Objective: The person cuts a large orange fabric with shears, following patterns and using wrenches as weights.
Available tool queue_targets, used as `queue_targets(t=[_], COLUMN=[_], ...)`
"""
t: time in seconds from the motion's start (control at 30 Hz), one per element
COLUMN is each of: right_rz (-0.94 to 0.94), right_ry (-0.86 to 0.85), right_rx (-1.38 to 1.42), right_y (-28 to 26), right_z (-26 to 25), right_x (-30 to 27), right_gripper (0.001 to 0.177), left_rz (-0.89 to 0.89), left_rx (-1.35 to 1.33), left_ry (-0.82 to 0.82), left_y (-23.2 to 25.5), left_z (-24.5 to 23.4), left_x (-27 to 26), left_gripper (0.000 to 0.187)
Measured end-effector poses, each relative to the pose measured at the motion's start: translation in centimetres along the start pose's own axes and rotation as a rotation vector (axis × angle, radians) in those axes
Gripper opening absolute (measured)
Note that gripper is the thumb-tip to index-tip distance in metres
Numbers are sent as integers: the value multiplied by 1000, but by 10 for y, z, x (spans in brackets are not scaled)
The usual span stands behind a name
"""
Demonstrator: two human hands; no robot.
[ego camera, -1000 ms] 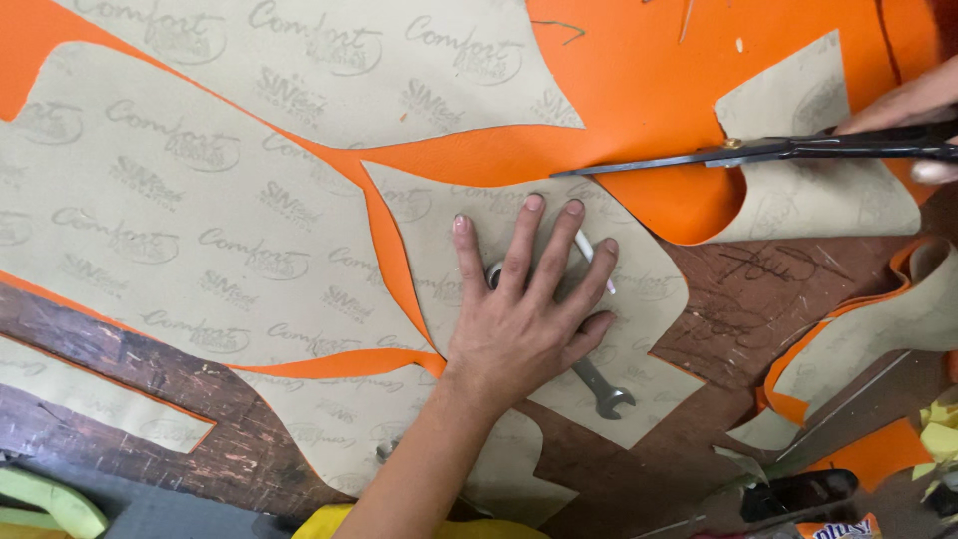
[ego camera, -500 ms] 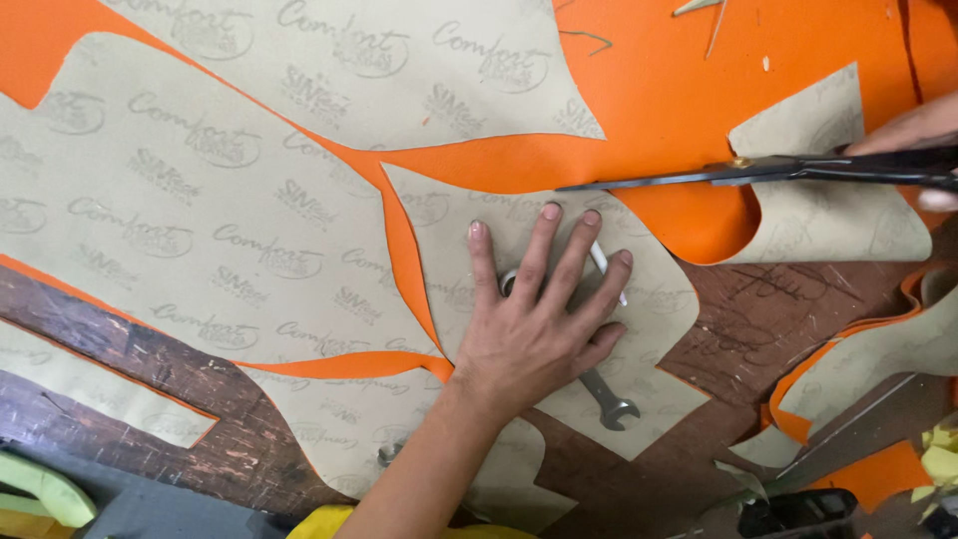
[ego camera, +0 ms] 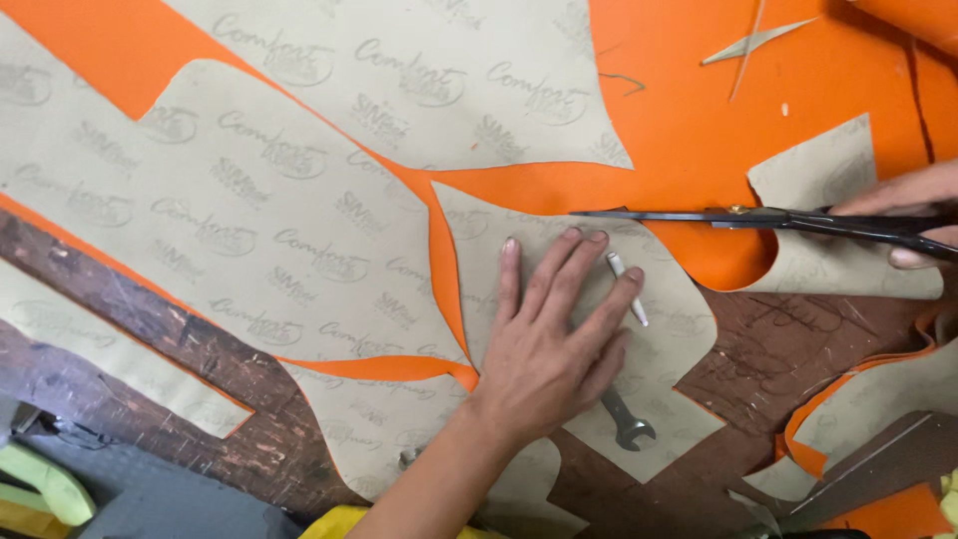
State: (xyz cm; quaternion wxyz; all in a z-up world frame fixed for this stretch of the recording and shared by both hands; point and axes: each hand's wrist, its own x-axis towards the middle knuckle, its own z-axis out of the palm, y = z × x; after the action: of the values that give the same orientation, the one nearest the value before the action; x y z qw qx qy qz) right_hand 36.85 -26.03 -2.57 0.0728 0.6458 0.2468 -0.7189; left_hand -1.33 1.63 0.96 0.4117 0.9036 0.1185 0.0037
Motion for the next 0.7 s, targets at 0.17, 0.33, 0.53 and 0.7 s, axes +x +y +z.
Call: queue_targets(t=[0.17, 0.33, 0.53, 0.7], right_rz=[6, 22, 41, 71], right_ry=[-4, -4, -10, 0], right_rx=[-27, -53, -65, -54], right_y=[-12, -26, -28, -21], right_z=[-7, -12, -10, -3], right_x=[-3, -10, -10, -17], right_gripper=[68, 68, 68, 69], left_rz=[-102, -120, -91, -83], left_rx=[249, 319, 348, 358], left_ry=[55, 101, 109, 100], left_y=[-33, -54, -62, -64], left_z=[-31, -46, -37, -34], left_x=[-14, -25, -30, -32], left_gripper=[61, 62, 65, 67])
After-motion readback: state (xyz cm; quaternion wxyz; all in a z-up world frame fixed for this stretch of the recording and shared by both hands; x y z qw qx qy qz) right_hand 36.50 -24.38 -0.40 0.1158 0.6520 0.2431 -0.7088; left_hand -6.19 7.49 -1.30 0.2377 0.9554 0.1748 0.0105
